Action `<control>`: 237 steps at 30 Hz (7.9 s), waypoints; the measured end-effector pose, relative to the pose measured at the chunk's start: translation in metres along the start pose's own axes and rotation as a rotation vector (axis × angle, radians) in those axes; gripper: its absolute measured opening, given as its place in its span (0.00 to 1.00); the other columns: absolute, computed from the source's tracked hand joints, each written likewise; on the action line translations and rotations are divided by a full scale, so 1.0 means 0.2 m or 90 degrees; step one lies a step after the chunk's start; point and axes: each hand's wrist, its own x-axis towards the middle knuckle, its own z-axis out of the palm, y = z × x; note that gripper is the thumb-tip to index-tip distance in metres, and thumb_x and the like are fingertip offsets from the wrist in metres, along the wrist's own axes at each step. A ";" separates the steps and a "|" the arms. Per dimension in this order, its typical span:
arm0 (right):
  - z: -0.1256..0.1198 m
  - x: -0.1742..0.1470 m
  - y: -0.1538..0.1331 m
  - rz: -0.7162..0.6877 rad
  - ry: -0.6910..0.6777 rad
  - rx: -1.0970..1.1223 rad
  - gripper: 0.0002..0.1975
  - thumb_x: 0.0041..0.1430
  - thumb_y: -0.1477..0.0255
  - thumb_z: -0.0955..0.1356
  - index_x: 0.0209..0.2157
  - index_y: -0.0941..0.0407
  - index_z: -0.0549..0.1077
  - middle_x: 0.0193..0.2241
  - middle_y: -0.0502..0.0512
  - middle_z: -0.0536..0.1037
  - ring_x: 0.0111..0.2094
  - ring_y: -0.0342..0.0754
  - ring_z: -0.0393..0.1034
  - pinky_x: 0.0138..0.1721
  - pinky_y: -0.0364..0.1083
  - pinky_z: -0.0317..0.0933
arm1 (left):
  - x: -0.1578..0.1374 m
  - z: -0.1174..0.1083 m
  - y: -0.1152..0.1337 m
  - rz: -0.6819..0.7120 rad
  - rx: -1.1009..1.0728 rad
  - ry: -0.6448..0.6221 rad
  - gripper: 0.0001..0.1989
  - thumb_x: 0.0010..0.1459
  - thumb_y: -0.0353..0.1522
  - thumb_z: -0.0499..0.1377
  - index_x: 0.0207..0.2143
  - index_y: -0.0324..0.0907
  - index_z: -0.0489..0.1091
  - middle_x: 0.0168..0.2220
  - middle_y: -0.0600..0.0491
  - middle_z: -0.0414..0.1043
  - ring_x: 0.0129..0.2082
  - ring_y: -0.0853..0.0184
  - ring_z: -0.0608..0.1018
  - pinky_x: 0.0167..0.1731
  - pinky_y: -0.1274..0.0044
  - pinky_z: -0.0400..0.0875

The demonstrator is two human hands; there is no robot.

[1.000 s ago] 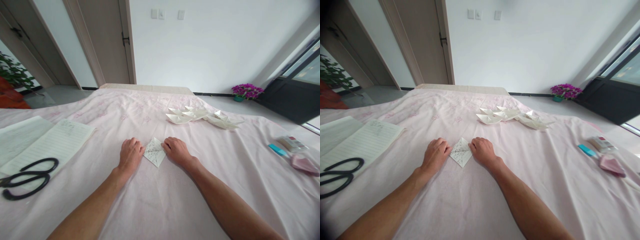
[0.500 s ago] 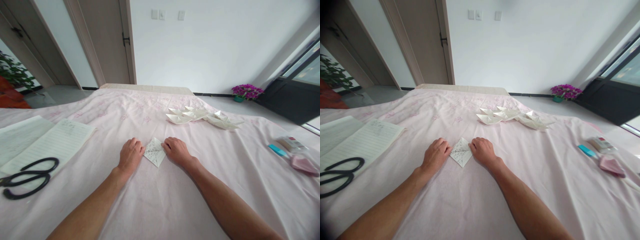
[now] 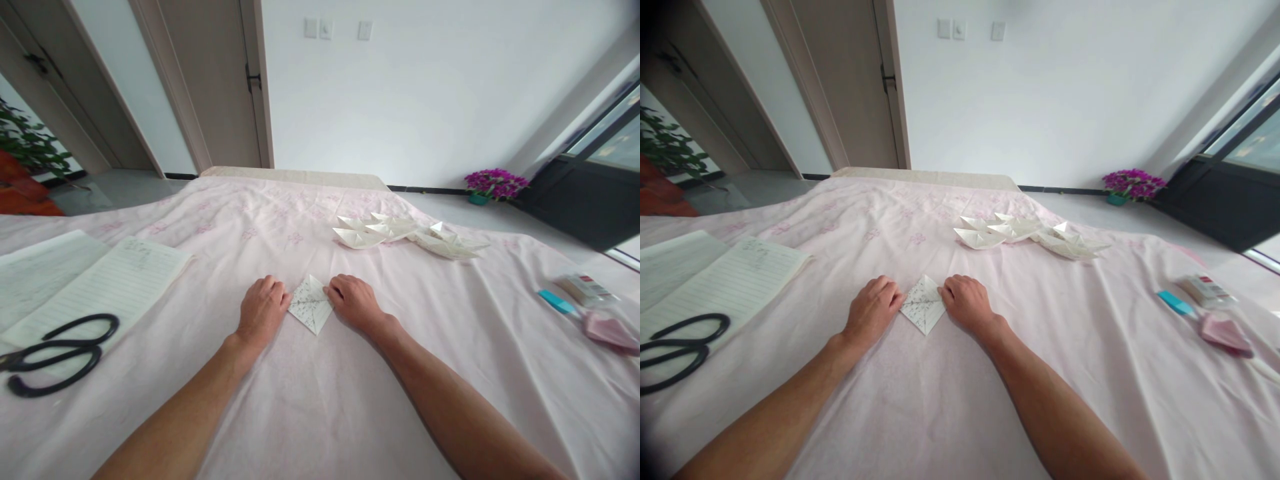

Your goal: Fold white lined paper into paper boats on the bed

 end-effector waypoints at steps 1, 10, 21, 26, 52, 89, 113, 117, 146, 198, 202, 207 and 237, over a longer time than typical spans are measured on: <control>0.00 0.00 0.00 -0.003 0.002 0.001 0.15 0.68 0.66 0.61 0.28 0.55 0.69 0.29 0.53 0.75 0.33 0.45 0.67 0.34 0.44 0.50 | 0.00 0.00 0.00 0.000 -0.001 0.001 0.09 0.62 0.30 0.53 0.28 0.43 0.67 0.34 0.50 0.69 0.37 0.63 0.71 0.38 0.72 0.64; 0.01 0.00 0.01 -0.009 0.002 0.008 0.15 0.67 0.66 0.61 0.28 0.55 0.69 0.29 0.52 0.74 0.33 0.45 0.67 0.33 0.44 0.49 | 0.00 0.01 -0.01 0.006 -0.014 0.021 0.08 0.62 0.30 0.54 0.28 0.43 0.67 0.34 0.51 0.69 0.37 0.63 0.71 0.39 0.73 0.65; 0.00 0.00 0.01 -0.002 -0.007 0.015 0.14 0.67 0.66 0.61 0.28 0.55 0.69 0.30 0.52 0.75 0.33 0.45 0.67 0.34 0.43 0.49 | -0.01 0.04 -0.03 0.019 -0.052 0.046 0.08 0.60 0.30 0.56 0.27 0.44 0.65 0.33 0.52 0.68 0.37 0.64 0.70 0.38 0.73 0.65; 0.00 0.00 0.01 -0.002 -0.009 0.011 0.14 0.67 0.66 0.61 0.29 0.56 0.69 0.30 0.52 0.75 0.33 0.45 0.67 0.34 0.43 0.49 | -0.01 0.04 -0.03 0.022 -0.062 0.053 0.08 0.60 0.30 0.56 0.27 0.43 0.65 0.33 0.52 0.67 0.37 0.64 0.70 0.39 0.73 0.66; 0.00 0.00 0.01 -0.008 -0.001 0.021 0.14 0.67 0.66 0.61 0.28 0.55 0.69 0.29 0.52 0.75 0.33 0.44 0.67 0.33 0.43 0.49 | 0.00 0.06 -0.04 0.032 -0.106 0.048 0.07 0.61 0.29 0.55 0.28 0.43 0.64 0.34 0.51 0.67 0.37 0.63 0.70 0.40 0.72 0.67; -0.01 0.00 0.00 0.001 -0.010 0.025 0.14 0.67 0.67 0.61 0.29 0.55 0.70 0.30 0.52 0.75 0.33 0.45 0.67 0.34 0.43 0.50 | 0.00 0.05 -0.04 0.023 -0.112 0.036 0.08 0.61 0.30 0.54 0.28 0.44 0.64 0.34 0.51 0.67 0.38 0.63 0.70 0.41 0.72 0.67; 0.00 0.00 0.00 0.014 -0.004 -0.008 0.14 0.67 0.66 0.61 0.29 0.55 0.70 0.30 0.52 0.75 0.33 0.45 0.67 0.33 0.44 0.50 | 0.00 0.03 -0.03 0.006 -0.133 0.021 0.06 0.61 0.32 0.57 0.29 0.44 0.66 0.34 0.53 0.68 0.38 0.64 0.71 0.40 0.73 0.66; 0.01 0.00 0.00 0.008 0.000 -0.011 0.14 0.67 0.66 0.61 0.28 0.55 0.69 0.30 0.52 0.75 0.33 0.45 0.67 0.33 0.44 0.50 | 0.00 0.03 -0.03 0.011 -0.144 0.014 0.07 0.60 0.34 0.60 0.29 0.44 0.66 0.35 0.53 0.68 0.39 0.64 0.71 0.40 0.73 0.66; 0.00 0.00 -0.01 0.056 -0.016 -0.006 0.15 0.67 0.64 0.61 0.31 0.55 0.71 0.32 0.53 0.76 0.35 0.45 0.69 0.33 0.43 0.50 | 0.01 0.04 -0.03 0.023 -0.068 -0.008 0.08 0.61 0.34 0.58 0.30 0.41 0.69 0.38 0.50 0.68 0.41 0.62 0.71 0.43 0.72 0.69; 0.03 0.01 -0.03 0.074 0.006 -0.053 0.13 0.66 0.65 0.61 0.31 0.55 0.71 0.32 0.52 0.76 0.33 0.45 0.69 0.31 0.44 0.48 | -0.06 0.02 0.10 0.294 -0.045 -0.049 0.23 0.61 0.22 0.47 0.58 0.36 0.64 0.61 0.41 0.64 0.61 0.60 0.67 0.61 0.66 0.61; 0.02 0.01 -0.03 0.080 0.004 -0.050 0.13 0.67 0.64 0.61 0.31 0.55 0.71 0.32 0.52 0.76 0.33 0.45 0.69 0.31 0.44 0.48 | -0.08 0.01 0.14 0.281 -0.030 -0.046 0.22 0.61 0.25 0.49 0.58 0.36 0.64 0.61 0.41 0.64 0.61 0.58 0.67 0.60 0.64 0.63; 0.03 0.01 -0.02 0.067 0.008 -0.039 0.14 0.67 0.63 0.61 0.31 0.55 0.70 0.32 0.52 0.76 0.34 0.45 0.69 0.32 0.44 0.49 | -0.09 0.04 0.15 0.261 -0.015 -0.018 0.21 0.63 0.26 0.48 0.58 0.36 0.63 0.61 0.38 0.64 0.61 0.57 0.67 0.59 0.62 0.64; 0.02 0.00 -0.01 -0.022 -0.006 0.010 0.13 0.67 0.66 0.61 0.30 0.56 0.70 0.29 0.51 0.74 0.31 0.43 0.66 0.33 0.42 0.49 | -0.09 0.00 0.17 0.225 -0.074 0.003 0.14 0.61 0.25 0.54 0.50 0.42 0.65 0.54 0.44 0.70 0.53 0.58 0.72 0.49 0.64 0.67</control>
